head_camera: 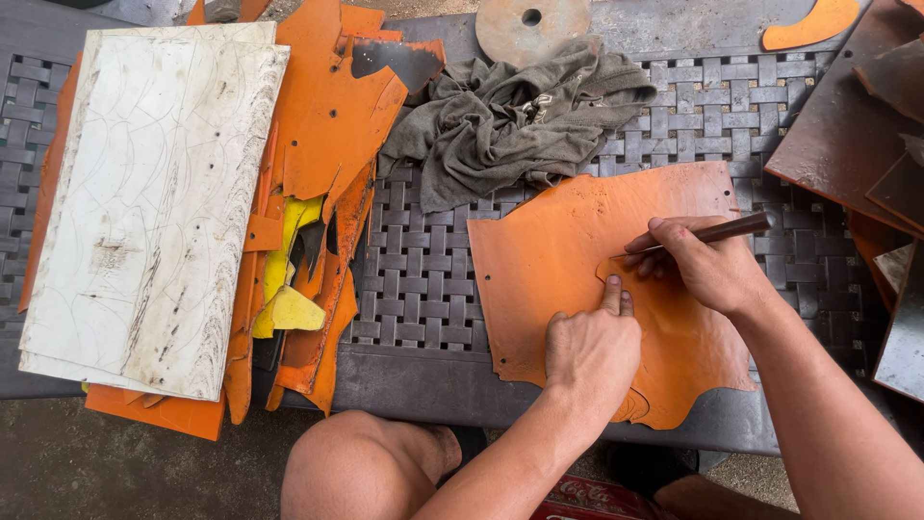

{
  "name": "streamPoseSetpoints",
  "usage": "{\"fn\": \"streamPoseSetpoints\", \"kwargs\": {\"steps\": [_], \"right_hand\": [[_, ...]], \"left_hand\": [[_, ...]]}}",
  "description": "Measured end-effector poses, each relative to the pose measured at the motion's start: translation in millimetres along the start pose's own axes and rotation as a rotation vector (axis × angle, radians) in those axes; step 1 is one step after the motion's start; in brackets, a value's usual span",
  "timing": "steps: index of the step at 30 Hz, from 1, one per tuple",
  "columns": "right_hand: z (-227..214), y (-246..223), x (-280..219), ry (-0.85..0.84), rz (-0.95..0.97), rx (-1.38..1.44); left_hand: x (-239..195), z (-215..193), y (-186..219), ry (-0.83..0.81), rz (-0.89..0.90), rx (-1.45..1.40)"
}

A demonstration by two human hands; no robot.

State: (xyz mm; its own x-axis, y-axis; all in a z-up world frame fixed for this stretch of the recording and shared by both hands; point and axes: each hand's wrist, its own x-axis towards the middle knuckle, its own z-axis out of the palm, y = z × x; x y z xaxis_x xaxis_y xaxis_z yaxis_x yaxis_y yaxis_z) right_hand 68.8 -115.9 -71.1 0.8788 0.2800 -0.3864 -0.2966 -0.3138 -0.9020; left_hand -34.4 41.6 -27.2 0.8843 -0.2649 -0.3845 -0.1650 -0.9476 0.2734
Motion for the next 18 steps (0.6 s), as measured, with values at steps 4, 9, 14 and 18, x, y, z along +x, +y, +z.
{"fn": "streamPoseSetpoints", "kwargs": {"steps": [4,9,14,18], "right_hand": [[2.8,-3.3,-2.5,0.006,-0.005,0.003],[6.5,-3.9,-5.5,0.014,0.006,-0.060],[8.0,-5.3,-13.5,0.019,-0.067,-0.190],[8.7,-7.7,-35.1,0.063,-0.091,-0.288]], "left_hand": [[-0.6,-1.8,1.0,0.025,0.002,0.007],[-1.1,-3.6,2.3,0.010,-0.011,0.009],[-1.9,-5.6,1.7,-0.016,-0.027,-0.006],[0.5,-4.1,2.6,-0.069,-0.035,0.037]]}}
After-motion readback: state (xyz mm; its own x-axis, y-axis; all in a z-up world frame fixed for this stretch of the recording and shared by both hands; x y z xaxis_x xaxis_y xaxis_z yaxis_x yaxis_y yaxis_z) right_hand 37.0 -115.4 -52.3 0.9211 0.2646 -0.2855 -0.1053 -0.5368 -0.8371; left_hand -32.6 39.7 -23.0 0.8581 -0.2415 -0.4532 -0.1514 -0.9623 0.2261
